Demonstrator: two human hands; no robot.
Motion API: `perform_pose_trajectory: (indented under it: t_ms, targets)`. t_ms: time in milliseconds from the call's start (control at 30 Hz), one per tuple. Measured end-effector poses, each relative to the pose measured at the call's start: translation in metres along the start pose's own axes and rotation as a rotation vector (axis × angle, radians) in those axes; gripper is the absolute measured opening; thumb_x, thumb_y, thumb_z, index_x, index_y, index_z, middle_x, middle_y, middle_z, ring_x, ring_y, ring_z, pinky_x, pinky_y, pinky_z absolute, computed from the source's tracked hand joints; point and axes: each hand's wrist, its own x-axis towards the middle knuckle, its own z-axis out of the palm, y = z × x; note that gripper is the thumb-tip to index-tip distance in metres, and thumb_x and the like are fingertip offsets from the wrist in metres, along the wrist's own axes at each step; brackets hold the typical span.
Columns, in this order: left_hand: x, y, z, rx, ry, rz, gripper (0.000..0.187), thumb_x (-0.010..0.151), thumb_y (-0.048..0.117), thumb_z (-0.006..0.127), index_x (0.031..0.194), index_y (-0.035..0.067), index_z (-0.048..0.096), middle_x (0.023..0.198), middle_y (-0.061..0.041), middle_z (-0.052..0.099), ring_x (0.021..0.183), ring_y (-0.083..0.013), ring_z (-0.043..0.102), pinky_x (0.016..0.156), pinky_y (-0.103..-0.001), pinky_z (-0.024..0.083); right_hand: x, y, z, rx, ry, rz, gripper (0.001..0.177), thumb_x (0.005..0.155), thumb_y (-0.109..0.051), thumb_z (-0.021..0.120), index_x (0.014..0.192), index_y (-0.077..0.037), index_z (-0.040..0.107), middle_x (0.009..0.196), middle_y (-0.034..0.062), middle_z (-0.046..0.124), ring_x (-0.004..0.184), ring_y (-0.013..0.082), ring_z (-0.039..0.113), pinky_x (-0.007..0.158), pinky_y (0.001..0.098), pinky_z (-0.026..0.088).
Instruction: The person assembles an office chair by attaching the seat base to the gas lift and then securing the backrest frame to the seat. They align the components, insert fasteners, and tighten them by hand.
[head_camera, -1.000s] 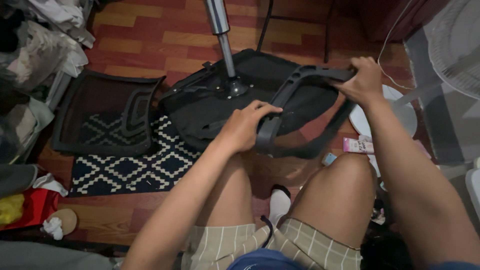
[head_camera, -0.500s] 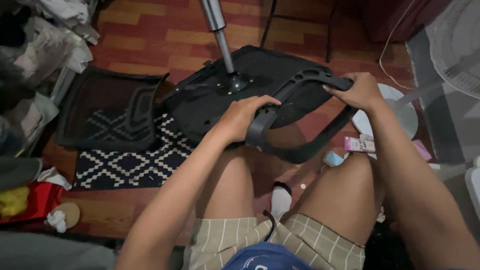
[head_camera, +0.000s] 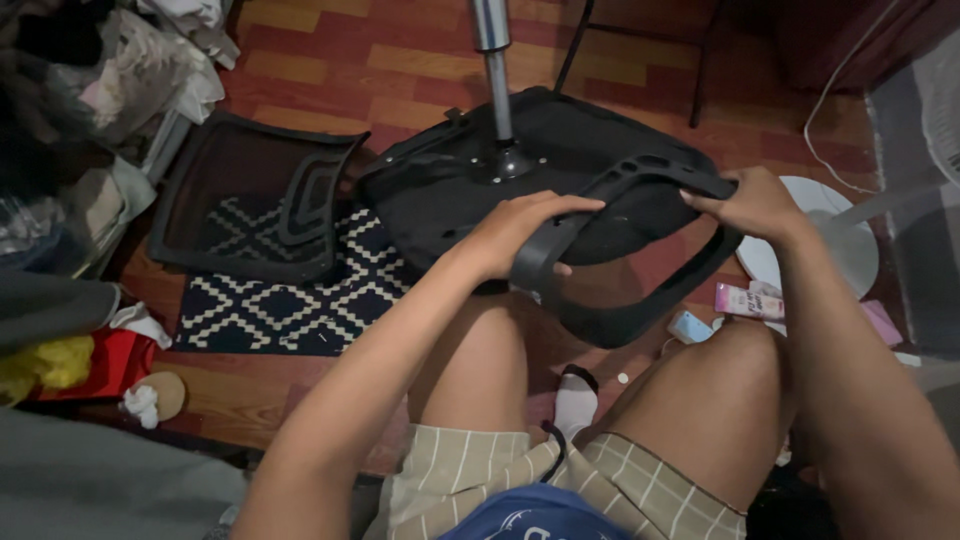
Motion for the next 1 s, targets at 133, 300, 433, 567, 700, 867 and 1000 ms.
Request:
perform_pose_trajectory:
  t_ms: [133,300,433,567,700,867,1000]
  targets:
    - [0.0,-0.004,0.002,-0.055,-0.002,0.041,0.095,0.063,0.033,0.096,0.148,0.025,0.053,0.122,-0.014,0.068,0.116,-0.0353,0.066,0.098,-0.044,0.052,-0.001,0.012,0.005,-0.031,0.005,0.025,0.059,0.079,-0.059,0.078,0.085,0.0,0.077,0.068,0.0172,0.068,0.067,0.0308,0.068,0.067,0.0444,0.051]
    - [-0.004,-0.021,0.004,-0.207,0.032,0.0,0.097,0.066,0.03,0.092,0.151,0.019,0.046,0.132,-0.017,0.065,0.125,-0.0328,0.063,0.104,-0.042,0.05,0.002,0.021,0.009,0.019,-0.027,0.016,0.063,0.076,-0.061,0.078,0.09,0.0,0.08,0.07,0.0178,0.069,0.07,0.0325,0.069,0.069,0.0451,0.051]
    - [-0.047,-0.045,-0.001,-0.087,0.159,-0.137,0.061,0.089,0.016,0.077,0.148,0.018,0.062,0.142,-0.016,0.069,0.134,-0.0326,0.064,0.113,-0.041,0.048,-0.001,0.028,0.009,-0.032,-0.012,0.036,0.067,0.075,-0.067,0.077,0.094,-0.003,0.08,0.072,0.0157,0.071,0.074,0.0312,0.071,0.072,0.0444,0.052]
    - [-0.107,-0.065,0.006,0.574,0.821,-0.759,0.077,0.073,0.036,0.097,0.134,0.004,0.061,0.129,-0.031,0.058,0.113,-0.0459,0.056,0.095,-0.049,0.049,-0.004,0.029,0.011,-0.091,-0.028,0.044,0.07,0.078,-0.07,0.075,0.093,-0.002,0.081,0.074,0.0171,0.073,0.077,0.0331,0.073,0.076,0.0455,0.054]
    - [-0.115,-0.095,0.009,-0.848,0.725,-1.193,0.088,0.085,0.037,0.077,0.152,0.006,0.029,0.129,-0.018,0.058,0.104,-0.034,0.065,0.086,-0.049,0.057,-0.014,0.026,0.011,-0.107,0.019,-0.006,0.065,0.077,-0.067,0.075,0.111,-0.011,0.08,0.079,0.0205,0.074,0.081,0.0383,0.073,0.078,0.0485,0.054]
    - [-0.109,-0.119,0.014,-0.99,0.659,-1.105,0.062,0.088,0.045,0.063,0.13,0.0,0.061,0.127,-0.016,0.065,0.102,-0.0296,0.061,0.079,-0.044,0.051,-0.03,0.005,0.01,-0.092,0.101,-0.06,0.063,0.079,-0.066,0.073,0.112,-0.012,0.08,0.086,0.0225,0.074,0.088,0.0427,0.072,0.081,0.0495,0.055]
    - [-0.108,-0.123,0.012,-1.09,0.739,-1.092,0.059,0.086,0.042,0.059,0.129,0.003,0.058,0.124,-0.017,0.063,0.109,-0.0324,0.065,0.084,-0.049,0.056,-0.048,-0.023,0.003,-0.145,0.13,-0.056,0.066,0.08,-0.069,0.072,0.108,-0.01,0.079,0.085,0.0254,0.073,0.086,0.0456,0.071,0.079,0.0514,0.056]
